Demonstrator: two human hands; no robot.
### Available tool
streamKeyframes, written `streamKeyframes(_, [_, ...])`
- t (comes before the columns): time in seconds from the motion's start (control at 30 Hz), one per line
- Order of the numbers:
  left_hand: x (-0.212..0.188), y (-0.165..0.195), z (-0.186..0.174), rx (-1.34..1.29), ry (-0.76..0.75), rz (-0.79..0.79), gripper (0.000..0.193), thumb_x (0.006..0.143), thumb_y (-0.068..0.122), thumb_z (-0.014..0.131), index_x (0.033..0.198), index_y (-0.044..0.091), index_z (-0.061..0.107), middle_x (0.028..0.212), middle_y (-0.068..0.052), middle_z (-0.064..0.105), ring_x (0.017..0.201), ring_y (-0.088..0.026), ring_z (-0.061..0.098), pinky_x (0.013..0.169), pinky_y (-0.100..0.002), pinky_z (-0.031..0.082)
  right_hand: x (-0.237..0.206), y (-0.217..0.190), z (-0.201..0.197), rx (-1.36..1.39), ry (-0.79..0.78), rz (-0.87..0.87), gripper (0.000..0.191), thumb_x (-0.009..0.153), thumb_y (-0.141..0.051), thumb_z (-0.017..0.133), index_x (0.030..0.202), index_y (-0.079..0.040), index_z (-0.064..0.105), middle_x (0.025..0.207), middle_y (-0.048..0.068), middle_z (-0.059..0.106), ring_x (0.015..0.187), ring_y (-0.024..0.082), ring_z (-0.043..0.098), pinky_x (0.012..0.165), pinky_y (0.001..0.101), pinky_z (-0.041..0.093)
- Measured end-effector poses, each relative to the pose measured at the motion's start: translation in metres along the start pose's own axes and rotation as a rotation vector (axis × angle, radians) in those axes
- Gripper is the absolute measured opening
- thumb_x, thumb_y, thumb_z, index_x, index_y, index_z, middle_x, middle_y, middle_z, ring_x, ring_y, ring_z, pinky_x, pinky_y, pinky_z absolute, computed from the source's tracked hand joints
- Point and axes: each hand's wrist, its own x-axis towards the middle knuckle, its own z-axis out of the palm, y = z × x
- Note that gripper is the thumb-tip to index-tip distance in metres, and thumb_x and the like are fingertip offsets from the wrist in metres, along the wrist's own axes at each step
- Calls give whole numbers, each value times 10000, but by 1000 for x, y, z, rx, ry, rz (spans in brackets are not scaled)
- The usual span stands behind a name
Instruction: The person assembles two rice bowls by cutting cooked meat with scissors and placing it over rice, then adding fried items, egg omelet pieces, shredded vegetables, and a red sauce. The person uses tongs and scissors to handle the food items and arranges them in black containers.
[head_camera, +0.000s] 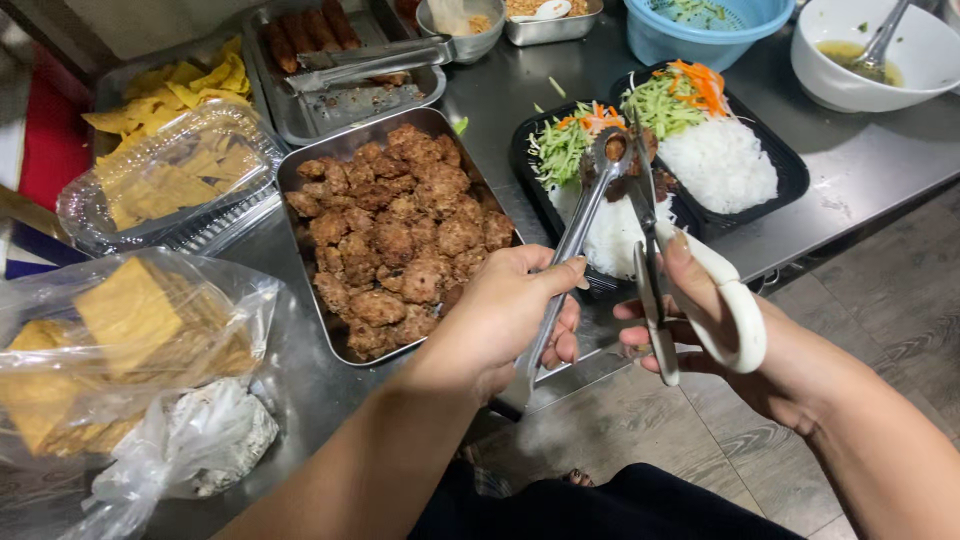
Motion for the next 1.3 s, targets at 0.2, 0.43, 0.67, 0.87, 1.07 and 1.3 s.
streamKeyframes(0.2, [7,-5,0,81,44,-71,225,995,227,606,970,3,601,620,-77,581,428,-184,580,367,-317,427,2,0,5,4,10,53,551,907,-630,559,1181,-154,608,929,108,701,773,210,674,654,410,587])
streamKeyframes(0.43, [23,-3,-8,93,-28,-151,255,1009,241,605,1008,-13,622,628,-88,598,451,-205,603,365,-315,452,7,-6,-9,107,-89,54,619,888,-678,523,1145,-128,647,895,135,726,719,242,709,647,436,623])
streamKeyframes(0.67, [37,7,-17,190,-40,-151,243,1006,243,594,1000,1,609,622,-73,593,447,-186,588,353,-308,422,26,-9,-24,104,-196,48,671,849,-684,514,1076,-72,670,906,162,719,736,245,719,684,489,657])
streamKeyframes(0.87, [24,8,-27,209,-87,-147,226,1015,230,575,1009,6,608,651,-72,598,487,-167,570,407,-297,442,26,4,-31,147,-318,54,766,761,-778,536,1077,-92,663,945,155,720,791,247,728,722,504,654])
streamKeyframes(1.07, [15,8,-18,198,-114,-158,227,1022,226,560,1011,6,614,672,-83,589,488,-165,552,414,-291,440,15,13,-34,174,-329,64,843,666,-838,566,1097,-116,624,991,141,690,838,269,718,719,496,662])
streamKeyframes(1.3, [10,15,-19,246,-108,-139,242,1026,226,553,1017,-5,626,698,-76,586,509,-151,532,429,-284,428,3,16,-26,158,-289,-5,972,587,-875,582,1183,-107,600,1005,161,672,873,265,726,722,500,666])
